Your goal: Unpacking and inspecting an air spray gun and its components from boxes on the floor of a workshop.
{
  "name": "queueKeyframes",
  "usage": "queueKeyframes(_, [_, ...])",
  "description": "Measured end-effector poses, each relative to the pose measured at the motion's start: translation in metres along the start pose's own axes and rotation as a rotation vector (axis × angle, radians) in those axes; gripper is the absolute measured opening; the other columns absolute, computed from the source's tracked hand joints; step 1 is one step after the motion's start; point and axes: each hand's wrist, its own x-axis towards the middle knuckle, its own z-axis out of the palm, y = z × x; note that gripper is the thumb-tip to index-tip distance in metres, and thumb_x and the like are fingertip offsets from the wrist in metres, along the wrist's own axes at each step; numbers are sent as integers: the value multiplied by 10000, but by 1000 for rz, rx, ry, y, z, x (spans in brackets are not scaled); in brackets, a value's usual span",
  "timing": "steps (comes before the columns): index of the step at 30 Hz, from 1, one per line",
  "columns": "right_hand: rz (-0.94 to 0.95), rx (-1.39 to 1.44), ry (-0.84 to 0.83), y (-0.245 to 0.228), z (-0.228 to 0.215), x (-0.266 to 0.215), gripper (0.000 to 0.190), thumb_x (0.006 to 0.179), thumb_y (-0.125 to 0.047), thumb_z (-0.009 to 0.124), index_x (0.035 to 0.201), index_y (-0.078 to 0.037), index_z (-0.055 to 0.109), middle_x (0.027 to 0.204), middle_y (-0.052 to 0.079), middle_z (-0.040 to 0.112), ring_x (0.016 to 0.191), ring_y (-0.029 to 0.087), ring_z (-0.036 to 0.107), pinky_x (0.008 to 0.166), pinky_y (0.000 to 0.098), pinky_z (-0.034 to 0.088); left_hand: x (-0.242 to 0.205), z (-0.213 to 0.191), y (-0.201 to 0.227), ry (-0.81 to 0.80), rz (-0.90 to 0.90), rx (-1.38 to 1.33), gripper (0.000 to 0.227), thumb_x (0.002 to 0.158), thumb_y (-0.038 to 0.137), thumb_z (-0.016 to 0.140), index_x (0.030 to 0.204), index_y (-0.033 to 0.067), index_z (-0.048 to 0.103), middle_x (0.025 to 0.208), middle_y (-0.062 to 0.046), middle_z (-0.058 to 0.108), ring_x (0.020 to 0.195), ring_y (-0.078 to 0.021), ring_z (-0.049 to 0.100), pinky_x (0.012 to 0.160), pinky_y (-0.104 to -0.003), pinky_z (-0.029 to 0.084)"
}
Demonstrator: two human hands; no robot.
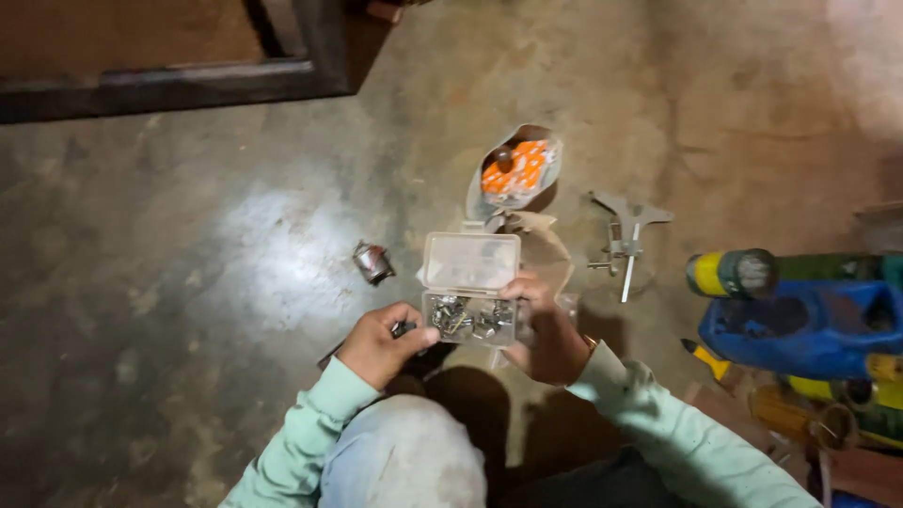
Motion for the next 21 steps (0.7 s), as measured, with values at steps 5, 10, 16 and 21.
queueKeyframes(5, [39,70,-81,15,54,17,746,789,60,820,1382,-112,401,1310,129,510,1225,262,555,1046,382,482,-24,-22,0,73,-158,208,212,909,252,685,955,46,709,701,-24,678,649,-95,536,616,-345,501])
queueKeyframes(10, [271,178,-188,9,100,51,932,717,41,778,1500,-79,285,1476,181,363,1395,337,432,1096,466,427,-53,-66,-117,393,-343,560,279,892,300,684,884,22,671,664,-221,591,585,-325,545,603,-432,478])
queueKeyframes(16, [577,345,-211,40,134,1,833,783,29,746,1506,-140,368,1462,115,414,1381,291,485,1042,442,499,-73,-113,-216,719,-400,603,256,913,263,643,880,10,656,757,-252,655,676,-421,629,648,-478,494])
queueKeyframes(21, [627,326,-377,66,144,-24,565,820,-33,753,1347,-147,584,1325,70,547,1211,219,627,924,371,606,-76,-123,-263,859,-473,737,318,950,316,702,859,11,704,777,-271,684,735,-435,646,708,-490,500])
